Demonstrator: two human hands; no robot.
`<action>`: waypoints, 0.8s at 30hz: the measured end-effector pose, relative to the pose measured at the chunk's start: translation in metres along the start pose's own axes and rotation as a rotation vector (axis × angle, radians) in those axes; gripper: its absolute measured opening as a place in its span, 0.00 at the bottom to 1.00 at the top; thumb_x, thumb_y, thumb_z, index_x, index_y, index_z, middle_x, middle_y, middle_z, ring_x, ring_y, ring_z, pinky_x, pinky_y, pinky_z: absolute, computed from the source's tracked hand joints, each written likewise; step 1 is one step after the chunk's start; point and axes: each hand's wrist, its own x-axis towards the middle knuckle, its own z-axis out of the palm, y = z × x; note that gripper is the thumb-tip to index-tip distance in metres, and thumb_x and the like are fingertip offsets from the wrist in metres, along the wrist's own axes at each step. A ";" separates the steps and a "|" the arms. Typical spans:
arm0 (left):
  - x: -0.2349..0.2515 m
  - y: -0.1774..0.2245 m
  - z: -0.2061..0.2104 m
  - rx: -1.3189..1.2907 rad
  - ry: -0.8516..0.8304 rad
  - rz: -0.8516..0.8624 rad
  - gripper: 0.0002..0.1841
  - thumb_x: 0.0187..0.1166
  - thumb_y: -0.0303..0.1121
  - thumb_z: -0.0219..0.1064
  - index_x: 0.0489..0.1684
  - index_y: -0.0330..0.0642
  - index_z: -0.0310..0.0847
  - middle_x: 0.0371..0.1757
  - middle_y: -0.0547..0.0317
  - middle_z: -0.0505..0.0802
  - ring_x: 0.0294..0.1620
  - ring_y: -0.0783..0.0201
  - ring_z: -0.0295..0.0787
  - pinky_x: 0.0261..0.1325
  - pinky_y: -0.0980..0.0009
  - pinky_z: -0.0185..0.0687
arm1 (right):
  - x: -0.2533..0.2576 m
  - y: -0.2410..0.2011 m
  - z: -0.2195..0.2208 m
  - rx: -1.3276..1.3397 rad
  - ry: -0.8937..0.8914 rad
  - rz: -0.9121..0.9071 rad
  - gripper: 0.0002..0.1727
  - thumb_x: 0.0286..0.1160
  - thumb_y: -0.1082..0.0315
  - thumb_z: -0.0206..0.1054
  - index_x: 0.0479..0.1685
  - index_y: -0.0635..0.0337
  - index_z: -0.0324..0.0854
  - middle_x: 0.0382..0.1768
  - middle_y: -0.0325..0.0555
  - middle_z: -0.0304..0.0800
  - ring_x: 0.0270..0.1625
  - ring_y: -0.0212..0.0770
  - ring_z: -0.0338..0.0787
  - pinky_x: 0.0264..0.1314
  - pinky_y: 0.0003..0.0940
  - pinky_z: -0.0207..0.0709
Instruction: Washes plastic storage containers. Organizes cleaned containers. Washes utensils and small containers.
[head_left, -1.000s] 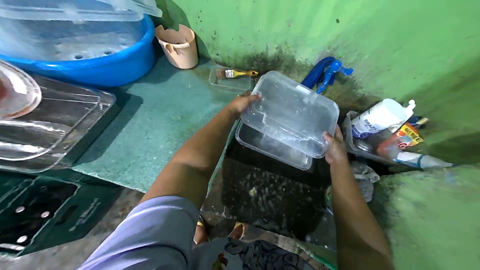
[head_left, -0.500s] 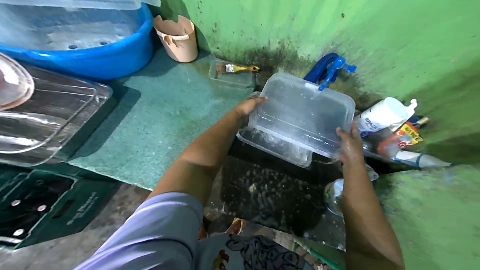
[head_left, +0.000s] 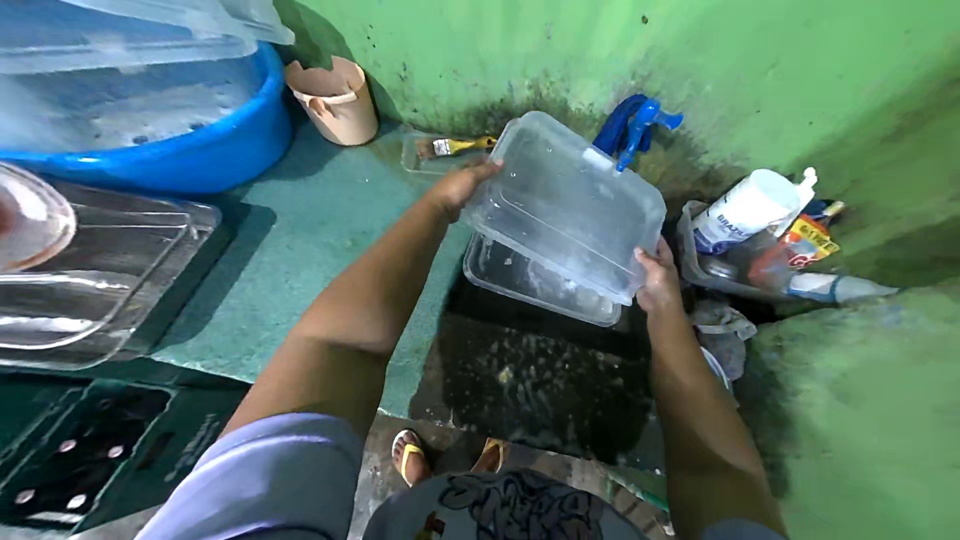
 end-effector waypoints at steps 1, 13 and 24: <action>-0.001 0.005 -0.008 0.028 0.003 0.027 0.30 0.89 0.52 0.58 0.87 0.50 0.66 0.76 0.49 0.82 0.72 0.56 0.81 0.72 0.53 0.79 | 0.002 0.003 0.006 0.024 -0.010 0.013 0.37 0.85 0.69 0.63 0.92 0.45 0.52 0.81 0.49 0.72 0.74 0.46 0.81 0.70 0.51 0.81; -0.035 -0.005 -0.095 -0.052 0.040 0.297 0.32 0.72 0.37 0.55 0.82 0.50 0.66 0.66 0.62 0.87 0.61 0.67 0.86 0.61 0.65 0.86 | 0.005 0.007 0.076 0.435 -0.105 0.191 0.32 0.93 0.41 0.42 0.82 0.53 0.65 0.73 0.45 0.76 0.72 0.44 0.79 0.71 0.49 0.76; -0.022 -0.018 -0.060 -0.212 0.277 0.379 0.26 0.90 0.48 0.53 0.78 0.40 0.73 0.77 0.53 0.81 0.74 0.63 0.80 0.74 0.59 0.79 | 0.018 -0.021 0.046 0.602 -0.093 0.174 0.50 0.77 0.20 0.25 0.78 0.49 0.65 0.73 0.48 0.77 0.77 0.53 0.77 0.74 0.68 0.72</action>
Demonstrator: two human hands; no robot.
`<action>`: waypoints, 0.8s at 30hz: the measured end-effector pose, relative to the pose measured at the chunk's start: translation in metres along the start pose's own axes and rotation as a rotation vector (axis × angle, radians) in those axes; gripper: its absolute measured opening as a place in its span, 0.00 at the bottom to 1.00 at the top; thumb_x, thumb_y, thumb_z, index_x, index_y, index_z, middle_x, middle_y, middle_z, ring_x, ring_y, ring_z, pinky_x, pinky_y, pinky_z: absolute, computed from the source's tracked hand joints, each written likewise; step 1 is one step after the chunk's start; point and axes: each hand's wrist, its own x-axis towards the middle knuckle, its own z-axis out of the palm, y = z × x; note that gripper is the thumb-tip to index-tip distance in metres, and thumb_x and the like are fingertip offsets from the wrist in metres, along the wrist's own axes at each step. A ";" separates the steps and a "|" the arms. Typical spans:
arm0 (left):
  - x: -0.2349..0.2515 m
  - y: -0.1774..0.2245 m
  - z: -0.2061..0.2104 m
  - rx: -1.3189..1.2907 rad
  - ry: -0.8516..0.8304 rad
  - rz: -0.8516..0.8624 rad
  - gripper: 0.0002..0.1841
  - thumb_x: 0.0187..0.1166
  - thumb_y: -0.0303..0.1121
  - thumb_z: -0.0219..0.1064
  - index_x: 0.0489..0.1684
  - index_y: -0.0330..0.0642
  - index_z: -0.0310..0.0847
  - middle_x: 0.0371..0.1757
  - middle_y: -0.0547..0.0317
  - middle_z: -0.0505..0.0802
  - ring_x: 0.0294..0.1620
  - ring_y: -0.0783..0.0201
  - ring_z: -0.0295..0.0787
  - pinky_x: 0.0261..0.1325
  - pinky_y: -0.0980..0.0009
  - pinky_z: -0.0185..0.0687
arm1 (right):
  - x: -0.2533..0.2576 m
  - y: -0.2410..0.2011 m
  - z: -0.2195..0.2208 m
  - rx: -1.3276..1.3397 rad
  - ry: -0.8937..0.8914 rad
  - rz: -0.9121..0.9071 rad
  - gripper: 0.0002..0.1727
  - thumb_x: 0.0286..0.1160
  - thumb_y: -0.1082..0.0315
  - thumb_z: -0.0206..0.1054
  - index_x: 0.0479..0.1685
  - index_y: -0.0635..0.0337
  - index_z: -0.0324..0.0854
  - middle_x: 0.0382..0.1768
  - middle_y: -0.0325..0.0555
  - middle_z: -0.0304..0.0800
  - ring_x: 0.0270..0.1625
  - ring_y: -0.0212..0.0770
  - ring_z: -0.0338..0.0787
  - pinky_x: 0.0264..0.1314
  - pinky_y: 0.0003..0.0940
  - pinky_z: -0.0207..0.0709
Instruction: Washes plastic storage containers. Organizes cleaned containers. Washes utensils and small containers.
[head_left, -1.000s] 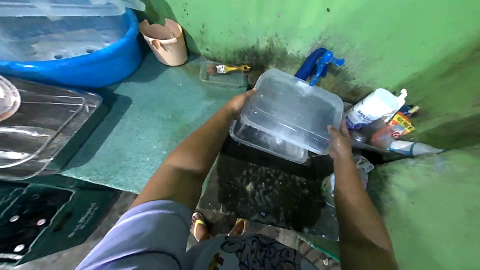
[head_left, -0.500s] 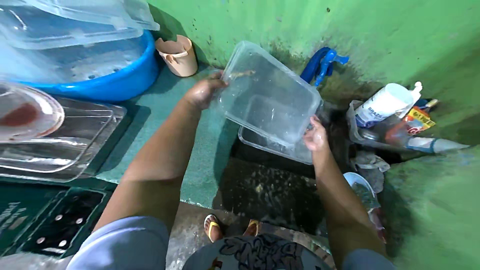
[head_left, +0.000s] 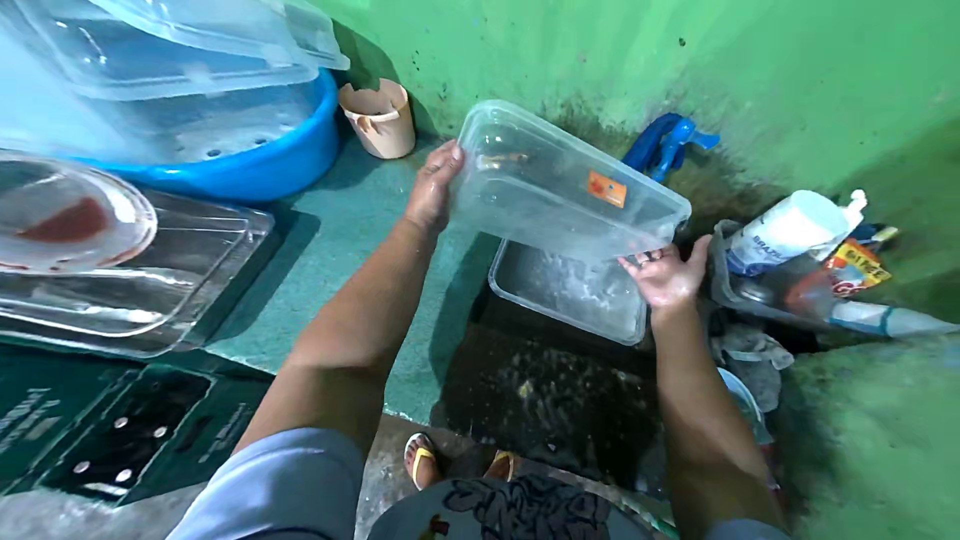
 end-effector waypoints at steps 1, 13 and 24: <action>0.000 -0.001 0.002 0.012 -0.066 -0.033 0.29 0.89 0.49 0.53 0.85 0.42 0.67 0.85 0.52 0.74 0.80 0.61 0.74 0.79 0.57 0.76 | 0.001 -0.005 -0.003 0.009 0.020 -0.007 0.49 0.77 0.19 0.27 0.78 0.49 0.65 0.71 0.48 0.78 0.75 0.53 0.78 0.73 0.67 0.72; -0.012 -0.008 0.012 0.056 -0.586 -0.507 0.32 0.83 0.33 0.55 0.90 0.49 0.55 0.67 0.50 0.86 0.59 0.57 0.89 0.61 0.58 0.88 | -0.006 -0.031 -0.055 0.065 -0.013 -0.120 0.28 0.87 0.42 0.38 0.71 0.47 0.68 0.67 0.45 0.81 0.71 0.48 0.81 0.71 0.59 0.76; -0.006 -0.015 0.035 -0.058 -0.251 -0.304 0.42 0.69 0.19 0.55 0.92 0.56 0.55 0.87 0.50 0.70 0.70 0.53 0.83 0.56 0.53 0.89 | -0.011 -0.014 -0.068 -0.206 -0.040 -0.016 0.13 0.82 0.69 0.46 0.56 0.58 0.72 0.53 0.49 0.88 0.54 0.47 0.92 0.52 0.48 0.89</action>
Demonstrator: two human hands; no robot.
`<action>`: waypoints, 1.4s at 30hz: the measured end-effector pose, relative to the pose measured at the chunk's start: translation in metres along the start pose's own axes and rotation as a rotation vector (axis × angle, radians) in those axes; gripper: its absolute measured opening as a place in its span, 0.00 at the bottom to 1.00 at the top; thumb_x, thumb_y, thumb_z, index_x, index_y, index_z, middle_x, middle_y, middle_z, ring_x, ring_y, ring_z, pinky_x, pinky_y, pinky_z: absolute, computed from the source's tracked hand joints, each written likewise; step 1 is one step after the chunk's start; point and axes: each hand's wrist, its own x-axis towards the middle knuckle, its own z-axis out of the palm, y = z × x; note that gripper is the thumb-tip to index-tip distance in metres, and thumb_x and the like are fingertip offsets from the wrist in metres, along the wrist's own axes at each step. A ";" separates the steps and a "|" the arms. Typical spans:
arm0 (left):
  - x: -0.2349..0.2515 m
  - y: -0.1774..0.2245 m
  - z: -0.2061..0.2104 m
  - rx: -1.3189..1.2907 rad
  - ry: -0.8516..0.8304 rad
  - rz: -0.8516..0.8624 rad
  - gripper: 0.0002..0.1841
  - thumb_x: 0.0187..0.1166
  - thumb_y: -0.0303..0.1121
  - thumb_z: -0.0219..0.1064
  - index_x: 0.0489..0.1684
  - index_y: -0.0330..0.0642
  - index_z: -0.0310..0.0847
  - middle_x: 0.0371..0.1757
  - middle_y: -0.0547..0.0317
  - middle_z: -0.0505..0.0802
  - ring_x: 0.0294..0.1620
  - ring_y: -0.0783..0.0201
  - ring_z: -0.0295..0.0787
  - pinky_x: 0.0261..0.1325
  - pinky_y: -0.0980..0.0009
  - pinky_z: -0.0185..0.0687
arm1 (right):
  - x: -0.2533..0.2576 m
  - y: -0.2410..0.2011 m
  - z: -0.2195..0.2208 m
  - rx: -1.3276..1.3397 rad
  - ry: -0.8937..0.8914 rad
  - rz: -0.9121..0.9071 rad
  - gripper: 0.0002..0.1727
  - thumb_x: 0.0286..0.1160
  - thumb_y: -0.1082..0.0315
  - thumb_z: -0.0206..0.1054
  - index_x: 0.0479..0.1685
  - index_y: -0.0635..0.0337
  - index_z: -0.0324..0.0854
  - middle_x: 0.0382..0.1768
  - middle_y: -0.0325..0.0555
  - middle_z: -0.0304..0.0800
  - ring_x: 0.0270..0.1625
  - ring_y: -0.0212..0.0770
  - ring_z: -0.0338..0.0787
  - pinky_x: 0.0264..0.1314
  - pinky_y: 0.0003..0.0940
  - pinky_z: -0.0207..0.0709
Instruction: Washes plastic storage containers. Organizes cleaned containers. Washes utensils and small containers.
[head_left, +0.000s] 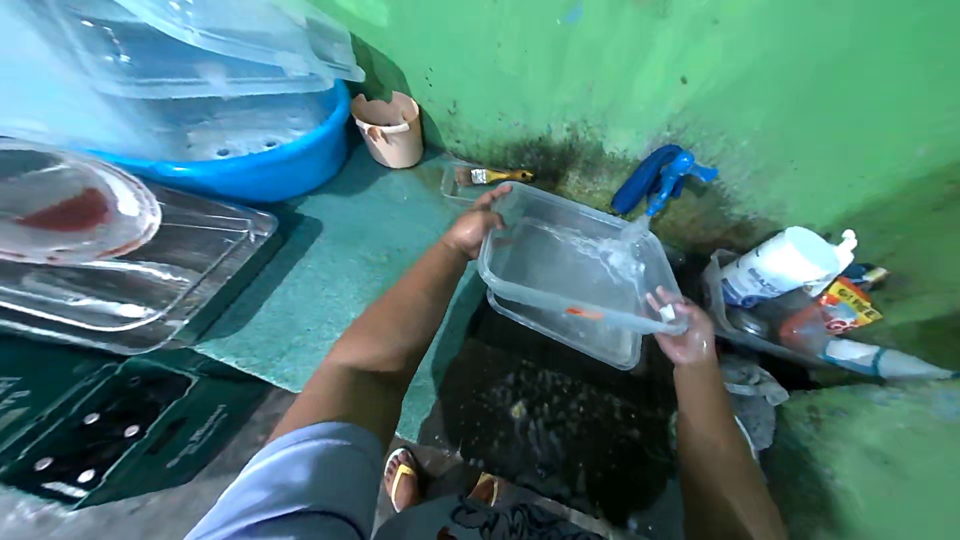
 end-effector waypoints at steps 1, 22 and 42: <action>0.001 0.003 -0.001 -0.002 0.025 0.019 0.42 0.68 0.18 0.54 0.91 0.54 0.58 0.87 0.50 0.69 0.72 0.52 0.81 0.56 0.51 0.88 | -0.002 -0.002 0.002 -0.112 0.027 0.015 0.15 0.87 0.67 0.46 0.66 0.59 0.69 0.58 0.51 0.86 0.55 0.47 0.91 0.51 0.46 0.89; 0.017 0.000 -0.021 0.118 0.253 -0.072 0.24 0.96 0.41 0.49 0.80 0.34 0.72 0.78 0.38 0.81 0.78 0.47 0.77 0.80 0.49 0.70 | -0.089 -0.045 0.055 -1.625 -0.285 -0.805 0.17 0.75 0.64 0.72 0.34 0.77 0.88 0.38 0.70 0.92 0.46 0.70 0.91 0.54 0.69 0.81; -0.007 0.022 -0.195 0.821 0.322 -0.167 0.29 0.83 0.39 0.68 0.82 0.39 0.73 0.86 0.32 0.70 0.82 0.33 0.71 0.78 0.32 0.68 | -0.024 -0.148 0.385 -1.728 -0.061 -0.344 0.28 0.84 0.49 0.67 0.64 0.67 0.81 0.58 0.73 0.84 0.57 0.69 0.84 0.59 0.74 0.73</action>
